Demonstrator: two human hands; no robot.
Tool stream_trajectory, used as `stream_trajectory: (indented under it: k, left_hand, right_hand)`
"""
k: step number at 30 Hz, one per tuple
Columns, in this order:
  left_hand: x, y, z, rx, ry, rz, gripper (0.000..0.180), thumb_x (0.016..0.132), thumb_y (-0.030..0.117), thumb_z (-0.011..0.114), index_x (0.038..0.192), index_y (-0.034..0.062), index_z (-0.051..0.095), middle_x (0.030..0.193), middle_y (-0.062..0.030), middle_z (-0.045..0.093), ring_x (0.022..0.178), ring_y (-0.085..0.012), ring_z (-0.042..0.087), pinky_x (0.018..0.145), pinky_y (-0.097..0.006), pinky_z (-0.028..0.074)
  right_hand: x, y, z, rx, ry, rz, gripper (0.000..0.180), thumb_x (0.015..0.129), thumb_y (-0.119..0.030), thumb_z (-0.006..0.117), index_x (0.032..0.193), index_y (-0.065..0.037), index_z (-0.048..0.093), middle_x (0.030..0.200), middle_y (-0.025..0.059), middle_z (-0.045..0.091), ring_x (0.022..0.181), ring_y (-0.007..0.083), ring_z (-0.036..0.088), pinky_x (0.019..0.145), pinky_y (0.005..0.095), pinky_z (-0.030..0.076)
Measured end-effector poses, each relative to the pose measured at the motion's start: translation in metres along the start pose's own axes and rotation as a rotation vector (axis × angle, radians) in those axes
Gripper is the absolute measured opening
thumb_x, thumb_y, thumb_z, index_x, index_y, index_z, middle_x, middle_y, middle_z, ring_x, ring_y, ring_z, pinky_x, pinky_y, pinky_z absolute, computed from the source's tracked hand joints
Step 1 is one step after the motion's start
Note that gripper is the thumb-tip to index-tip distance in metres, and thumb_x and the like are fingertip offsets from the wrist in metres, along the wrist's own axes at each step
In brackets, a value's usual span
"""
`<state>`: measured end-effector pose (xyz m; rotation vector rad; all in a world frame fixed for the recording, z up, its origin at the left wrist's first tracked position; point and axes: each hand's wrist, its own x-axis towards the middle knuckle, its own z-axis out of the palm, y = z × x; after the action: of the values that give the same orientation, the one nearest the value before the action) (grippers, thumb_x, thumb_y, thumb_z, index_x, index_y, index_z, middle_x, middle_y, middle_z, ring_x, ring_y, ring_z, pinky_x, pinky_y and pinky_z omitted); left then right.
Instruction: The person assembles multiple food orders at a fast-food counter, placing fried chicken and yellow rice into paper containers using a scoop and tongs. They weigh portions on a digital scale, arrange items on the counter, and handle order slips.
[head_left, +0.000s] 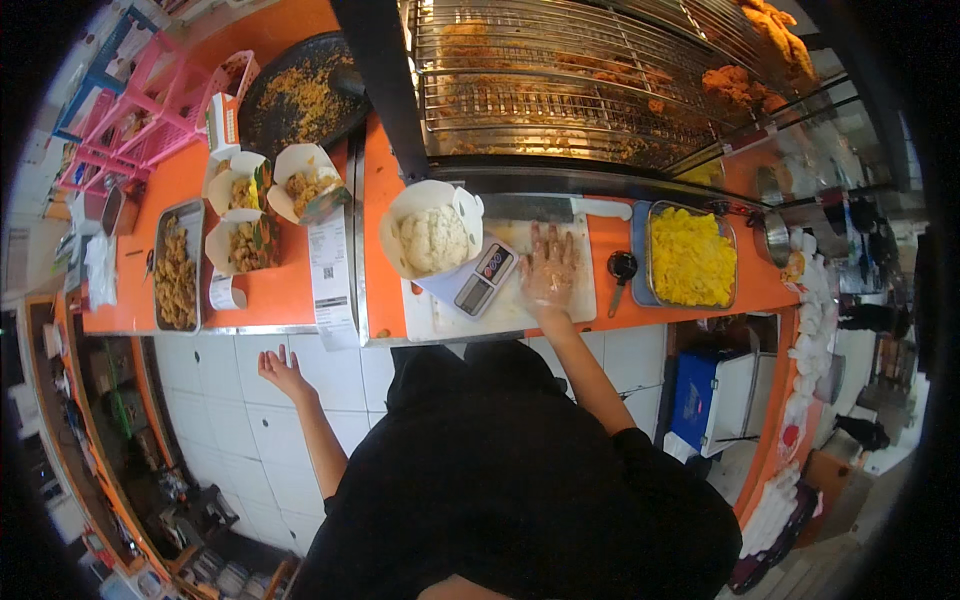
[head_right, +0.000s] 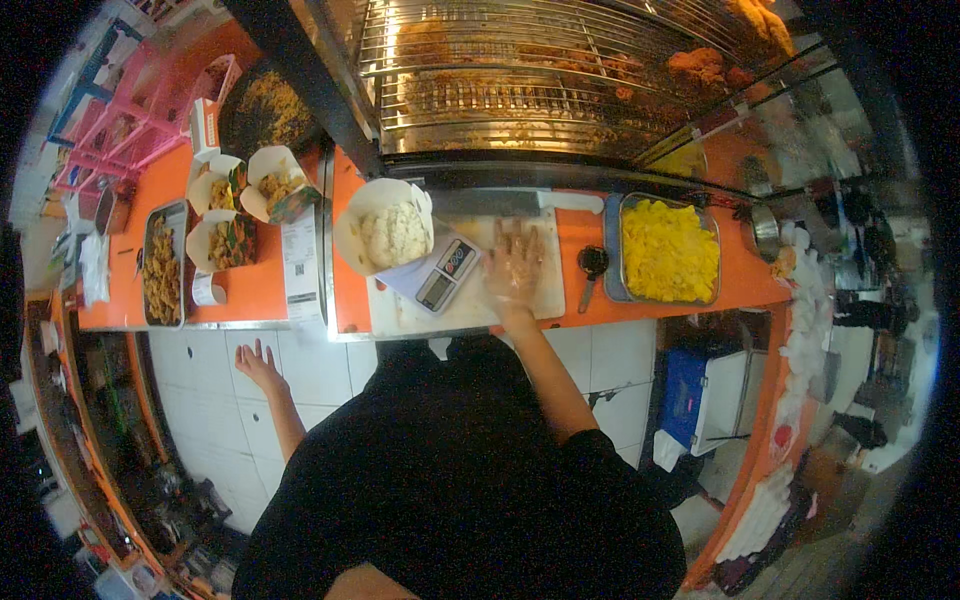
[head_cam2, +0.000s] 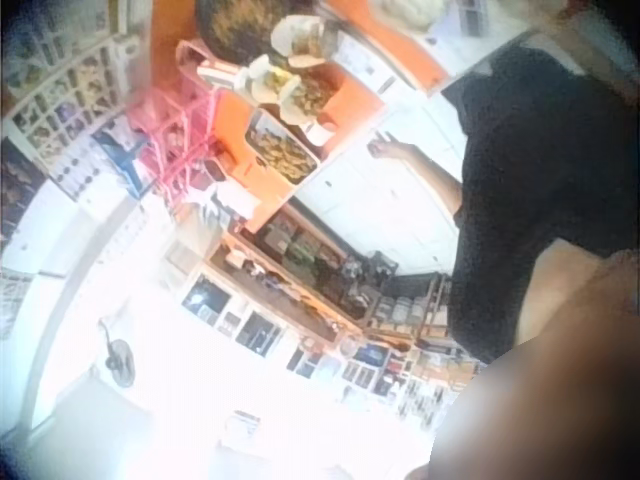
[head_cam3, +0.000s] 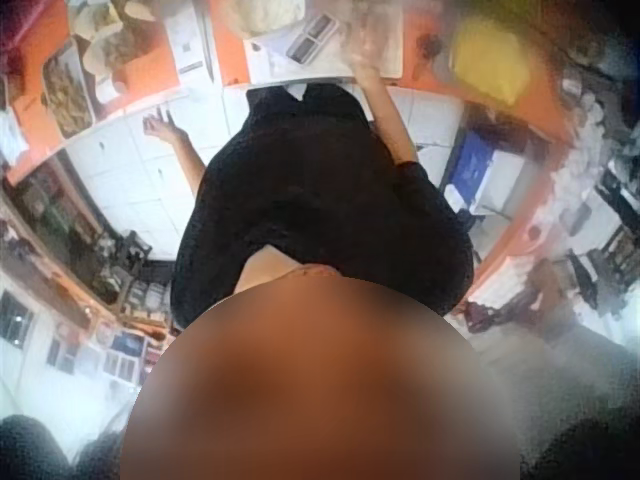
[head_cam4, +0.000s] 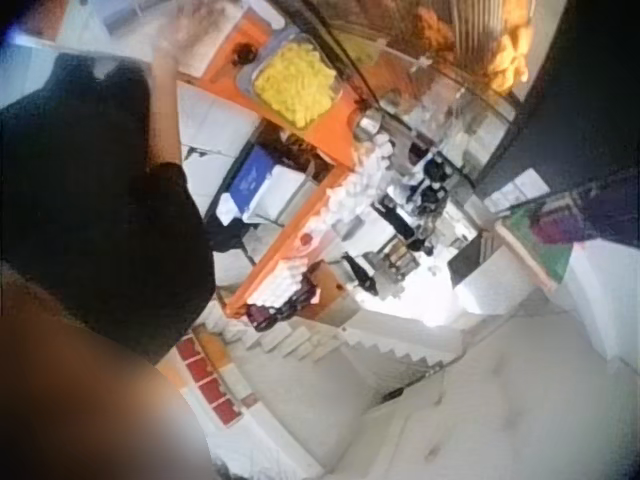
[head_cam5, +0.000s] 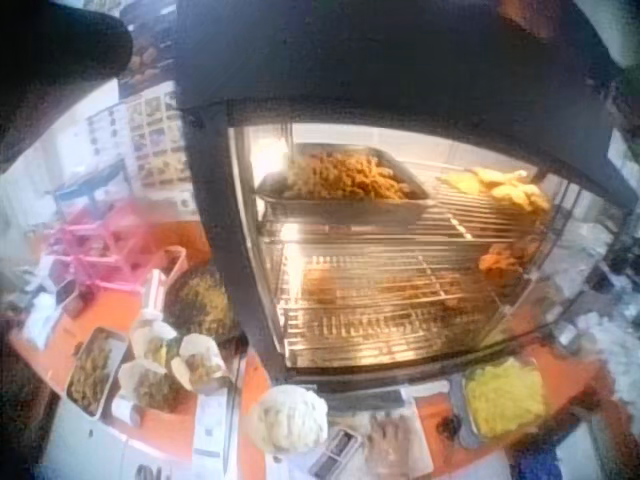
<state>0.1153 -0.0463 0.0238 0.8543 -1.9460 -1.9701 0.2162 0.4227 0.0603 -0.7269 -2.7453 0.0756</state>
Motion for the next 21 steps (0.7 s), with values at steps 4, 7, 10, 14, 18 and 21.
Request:
stream_trajectory:
  k: [4,7,10,14,18,21]
  left_hand:
    - [-0.062,0.015,0.006,0.084,0.013,0.049,0.043,0.101,0.027,0.048,0.136,0.0089,0.033,0.137,-0.0116,0.040,0.116,-0.0263,0.054,0.095,-0.042,0.045]
    - [-0.104,0.020,0.020,0.205,-0.028,0.122,0.037,0.100,0.023,0.048,0.132,0.0088,0.039,0.128,-0.0080,0.045,0.103,-0.0207,0.057,0.085,-0.037,0.046]
    - [-0.142,0.020,0.049,0.189,-0.148,0.201,0.031,0.100,0.016,0.047,0.129,0.0072,0.042,0.120,-0.0068,0.048,0.090,-0.0140,0.057,0.074,-0.029,0.046]
    - [-0.185,0.025,0.098,0.069,-0.432,0.301,0.031,0.098,0.007,0.049,0.128,0.0040,0.041,0.119,-0.0088,0.048,0.087,-0.0136,0.055,0.072,-0.024,0.044]
    - [-0.219,0.037,0.143,0.039,-0.715,0.298,0.030,0.096,0.004,0.054,0.124,0.0027,0.044,0.105,-0.0081,0.051,0.086,-0.0142,0.056,0.075,-0.027,0.046]
    - [-0.235,0.048,0.164,0.084,-0.905,0.431,0.028,0.090,-0.002,0.058,0.117,0.0009,0.050,0.099,-0.0078,0.051,0.083,-0.0138,0.055,0.075,-0.026,0.046]
  right_hand:
    - [0.028,0.039,-0.040,0.209,0.010,0.024,0.060,0.091,-0.030,0.056,0.147,-0.016,0.039,0.145,0.0192,0.044,0.133,0.0369,0.043,0.110,0.0461,0.036]
    - [0.091,0.089,-0.045,-0.002,-0.418,-0.163,0.070,0.085,-0.033,0.066,0.145,-0.007,0.040,0.144,0.0177,0.047,0.134,0.0346,0.043,0.112,0.0419,0.036]
    - [0.108,0.106,-0.036,-0.134,-0.587,-0.358,0.077,0.079,-0.035,0.073,0.144,-0.010,0.041,0.146,0.0162,0.044,0.134,0.0337,0.043,0.113,0.0413,0.036]
    - [0.119,0.108,-0.044,-0.202,-0.631,-0.420,0.073,0.072,-0.017,0.075,0.140,-0.016,0.046,0.146,0.0127,0.044,0.133,0.0308,0.046,0.107,0.0456,0.040]
    - [0.127,0.107,-0.075,-0.124,-0.626,-0.416,0.070,0.070,-0.022,0.076,0.134,-0.014,0.049,0.138,0.0161,0.051,0.123,0.0329,0.055,0.097,0.0452,0.049]
    - [0.106,0.115,-0.095,-0.153,-0.653,-0.359,0.073,0.071,-0.032,0.078,0.134,-0.012,0.048,0.122,0.0177,0.059,0.109,0.0344,0.062,0.090,0.0467,0.053]
